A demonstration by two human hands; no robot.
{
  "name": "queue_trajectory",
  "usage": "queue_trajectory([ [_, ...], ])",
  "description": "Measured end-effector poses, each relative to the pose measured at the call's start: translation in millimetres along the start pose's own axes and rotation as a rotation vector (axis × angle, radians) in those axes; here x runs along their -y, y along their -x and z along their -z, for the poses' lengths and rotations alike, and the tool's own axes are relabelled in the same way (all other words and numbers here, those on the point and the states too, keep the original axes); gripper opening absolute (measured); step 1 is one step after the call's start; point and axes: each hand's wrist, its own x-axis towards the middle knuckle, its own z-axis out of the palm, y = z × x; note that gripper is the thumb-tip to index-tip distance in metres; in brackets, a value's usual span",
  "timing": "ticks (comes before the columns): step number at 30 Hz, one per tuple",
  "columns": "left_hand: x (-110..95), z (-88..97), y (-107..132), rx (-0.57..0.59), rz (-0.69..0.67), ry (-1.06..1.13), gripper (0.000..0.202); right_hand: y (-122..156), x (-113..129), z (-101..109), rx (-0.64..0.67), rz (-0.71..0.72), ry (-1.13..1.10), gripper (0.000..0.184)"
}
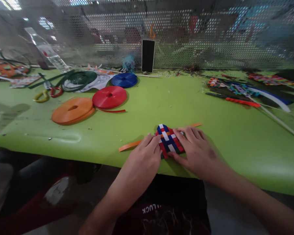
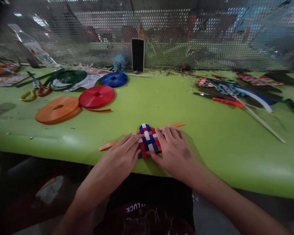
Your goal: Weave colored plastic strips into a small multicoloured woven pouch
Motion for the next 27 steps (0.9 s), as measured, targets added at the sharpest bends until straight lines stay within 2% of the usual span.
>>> queue_trajectory([
  [8,-4,-4.8,-6,-0.047,0.009,-0.001,0.032,-2,-2,0,0.008,0.021,0.007,0.060],
  [11,2,-9.8,-2,-0.143,0.043,0.146,0.030,-4,-3,-1,0.019,0.012,-0.008,0.062],
  [14,18,-18.5,8,-0.240,0.105,0.347,0.020,-6,-5,0,0.026,-0.021,-0.047,0.065],
  [16,30,-23.5,16,-0.342,0.215,0.497,0.013,-7,-5,0,0.029,-0.040,-0.075,0.067],
  [19,39,-26.5,20,-0.455,0.317,0.563,0.011,-7,-6,0,0.040,-0.052,-0.090,0.068],
  [21,37,-27.0,17,-0.420,0.303,0.565,0.016,-6,-6,-3,0.029,-0.059,-0.095,0.071],
  [25,25,-30.7,6,-0.265,0.268,0.501,0.026,-4,-6,-8,-0.003,-0.075,-0.143,0.083],
  [27,21,-33.7,5,-0.256,0.273,0.465,0.027,-4,-6,-10,-0.004,-0.086,-0.158,0.085],
])
